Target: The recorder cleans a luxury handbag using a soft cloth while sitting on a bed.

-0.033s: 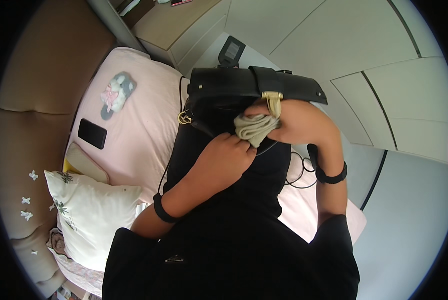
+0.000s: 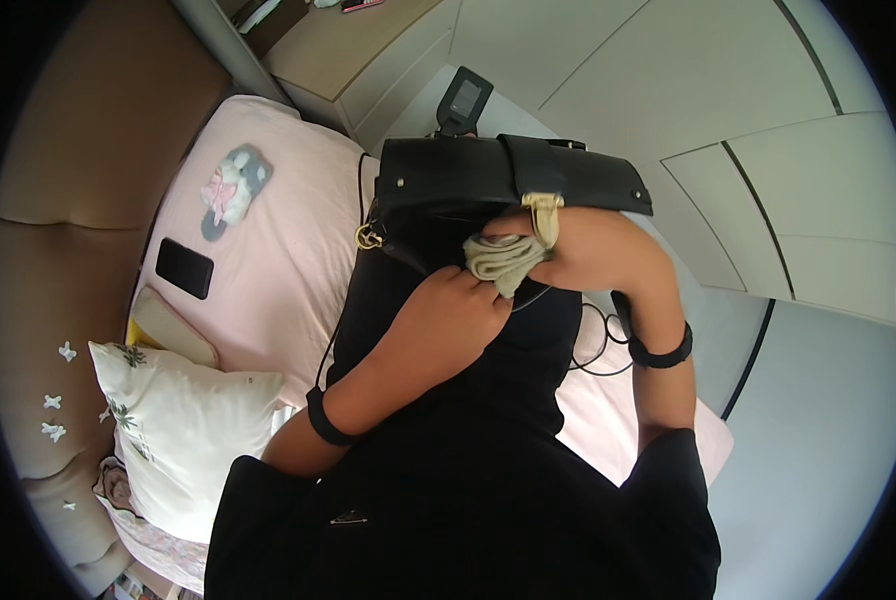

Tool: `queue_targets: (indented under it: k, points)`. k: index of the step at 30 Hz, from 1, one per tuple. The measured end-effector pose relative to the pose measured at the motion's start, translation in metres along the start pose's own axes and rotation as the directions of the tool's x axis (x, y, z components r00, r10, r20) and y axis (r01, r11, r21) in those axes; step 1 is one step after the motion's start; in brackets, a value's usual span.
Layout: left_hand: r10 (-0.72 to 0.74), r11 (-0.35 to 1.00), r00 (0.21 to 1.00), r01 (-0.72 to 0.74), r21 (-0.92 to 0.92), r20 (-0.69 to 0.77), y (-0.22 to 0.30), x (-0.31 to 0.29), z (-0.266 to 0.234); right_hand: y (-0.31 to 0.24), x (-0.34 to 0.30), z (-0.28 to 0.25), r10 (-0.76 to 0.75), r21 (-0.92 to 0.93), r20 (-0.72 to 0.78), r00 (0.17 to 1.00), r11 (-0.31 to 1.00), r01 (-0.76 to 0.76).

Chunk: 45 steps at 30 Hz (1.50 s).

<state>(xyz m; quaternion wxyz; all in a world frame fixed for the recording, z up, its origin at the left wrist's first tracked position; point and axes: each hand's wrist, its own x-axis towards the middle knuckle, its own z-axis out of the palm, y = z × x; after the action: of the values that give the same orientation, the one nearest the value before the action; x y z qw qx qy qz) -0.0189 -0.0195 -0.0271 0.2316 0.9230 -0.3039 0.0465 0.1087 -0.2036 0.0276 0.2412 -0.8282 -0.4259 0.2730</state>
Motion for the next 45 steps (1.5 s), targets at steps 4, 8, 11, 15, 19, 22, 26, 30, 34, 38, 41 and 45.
queue_targets:
  k: [4, 8, 11, 15, 19, 22, 26, 30, 34, 38, 41, 45]
  points:
    - [0.029, 0.991, 0.999, -0.032, 0.132, 0.023, 0.01, -0.004, 0.007, 0.009, -0.002, 0.031, -0.074, -0.29, -0.183, 0.98, 0.957, 0.018]
    - [0.058, 0.973, 0.997, -0.067, 0.22, 0.047, 0.016, -0.004, 0.005, 0.005, 0.016, 0.048, -0.186, -0.485, -0.532, 0.826, 0.867, -0.117]
    - [0.055, 0.973, 0.995, -0.073, 0.217, 0.084, 0.017, -0.005, 0.005, 0.005, 0.029, 0.05, -0.14, -0.484, -0.502, 0.853, 0.863, -0.143]
    - [-0.042, 0.983, 0.998, 0.049, -0.174, 0.047, -0.002, 0.003, -0.024, 0.015, 0.03, 0.059, -0.086, -0.483, -0.471, 0.878, 0.858, -0.175]
    - [-0.043, 0.996, 0.991, 0.032, -0.086, -0.126, -0.022, 0.014, -0.054, 0.028, 0.018, 0.059, 0.216, -0.177, -0.013, 0.976, 0.96, -0.215]
    - [0.042, 0.998, 0.972, -0.027, 0.065, -0.231, -0.037, 0.03, -0.074, 0.027, 0.008, 0.071, 0.056, -0.262, -0.142, 0.988, 0.961, -0.092]
    - [0.059, 0.984, 0.988, -0.033, 0.176, -0.144, -0.056, 0.05, -0.083, 0.013, -0.001, 0.081, -0.037, -0.359, -0.213, 0.976, 0.932, -0.043]
    - [-0.009, 0.999, 0.997, 0.005, 0.054, 0.077, -0.087, 0.049, -0.063, 0.01, -0.007, 0.084, -0.04, -0.263, -0.3, 0.953, 0.964, -0.043]
    - [-0.071, 0.997, 0.973, 0.065, 0.037, 0.221, -0.087, 0.052, -0.059, 0.014, -0.011, 0.088, -0.008, -0.244, -0.325, 0.946, 0.967, -0.075]
    - [-0.103, 0.987, 0.98, 0.08, 0.138, 0.17, -0.064, 0.039, -0.05, 0.008, -0.014, 0.089, 0.15, -0.192, -0.29, 0.945, 0.958, -0.212]
    - [-0.116, 0.981, 0.98, 0.088, 0.171, 0.162, -0.05, 0.026, -0.049, 0.003, -0.012, 0.097, 0.14, -0.16, -0.342, 0.929, 0.966, -0.205]
    - [-0.155, 0.973, 0.973, 0.119, 0.197, 0.174, -0.047, 0.016, -0.05, -0.002, -0.005, 0.099, 0.136, 0.005, -0.293, 0.947, 0.99, -0.141]
